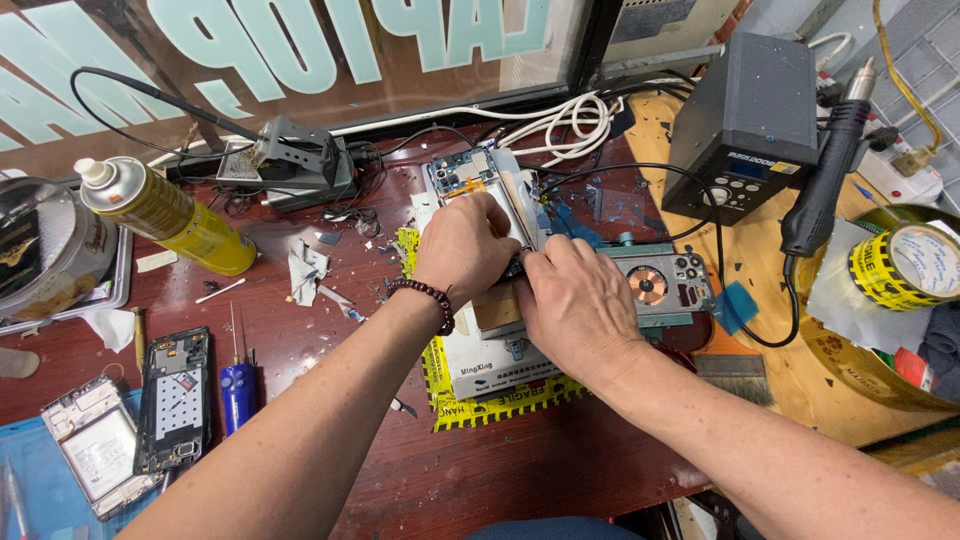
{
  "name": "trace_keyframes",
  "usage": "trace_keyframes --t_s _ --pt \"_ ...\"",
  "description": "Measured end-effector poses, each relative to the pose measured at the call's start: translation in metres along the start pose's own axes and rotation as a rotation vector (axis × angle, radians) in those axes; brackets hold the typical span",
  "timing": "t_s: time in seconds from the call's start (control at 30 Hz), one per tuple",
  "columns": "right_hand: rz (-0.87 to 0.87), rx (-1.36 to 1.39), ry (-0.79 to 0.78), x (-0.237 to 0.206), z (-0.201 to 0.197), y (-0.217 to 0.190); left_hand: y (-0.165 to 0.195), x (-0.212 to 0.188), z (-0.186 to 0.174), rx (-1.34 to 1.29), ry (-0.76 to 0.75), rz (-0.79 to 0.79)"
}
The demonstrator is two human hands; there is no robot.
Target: The person reassembles a disassembled Samsung smartphone by connecting internal ribbon cables and placing the motherboard into the chassis. The person uses a metal spudger to lift connectors and carefully aligns components before seating them.
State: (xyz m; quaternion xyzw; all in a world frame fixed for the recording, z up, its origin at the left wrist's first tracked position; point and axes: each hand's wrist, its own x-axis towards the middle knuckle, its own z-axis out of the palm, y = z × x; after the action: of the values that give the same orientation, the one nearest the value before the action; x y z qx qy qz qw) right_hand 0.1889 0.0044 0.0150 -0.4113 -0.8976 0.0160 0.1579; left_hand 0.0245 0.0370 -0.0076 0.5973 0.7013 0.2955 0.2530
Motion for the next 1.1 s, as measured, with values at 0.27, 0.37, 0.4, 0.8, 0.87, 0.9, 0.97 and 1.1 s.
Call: trace_keyframes --t_s 0.27,0.37,0.4,0.8,0.87,0.9,0.97,1.1 --pt "0.023 0.019 0.051 0.0 0.003 -0.002 0.003 -0.003 -0.001 -0.015 0.017 -0.013" --pt "0.039 0.009 0.053 -0.002 0.003 -0.002 0.004 -0.003 -0.001 0.014 -0.012 -0.036" --pt "0.045 0.009 0.05 -0.003 0.004 -0.004 0.005 -0.002 -0.002 0.024 -0.006 -0.015" --pt "0.076 0.325 0.117 -0.012 -0.004 0.024 0.003 0.003 -0.003 0.1 -0.009 0.103" --pt "-0.023 0.226 0.136 -0.009 -0.004 0.025 0.002 0.003 -0.002 0.1 -0.001 0.095" --pt "-0.07 0.175 0.143 -0.008 -0.005 0.026 0.002 0.004 -0.001 0.099 0.003 0.101" --pt "-0.084 0.099 0.077 -0.006 -0.006 0.025 0.0 0.004 0.0 0.098 0.011 0.11" --pt "-0.169 -0.006 0.092 0.0 -0.006 0.019 -0.005 0.007 0.002 0.045 -0.023 0.102"
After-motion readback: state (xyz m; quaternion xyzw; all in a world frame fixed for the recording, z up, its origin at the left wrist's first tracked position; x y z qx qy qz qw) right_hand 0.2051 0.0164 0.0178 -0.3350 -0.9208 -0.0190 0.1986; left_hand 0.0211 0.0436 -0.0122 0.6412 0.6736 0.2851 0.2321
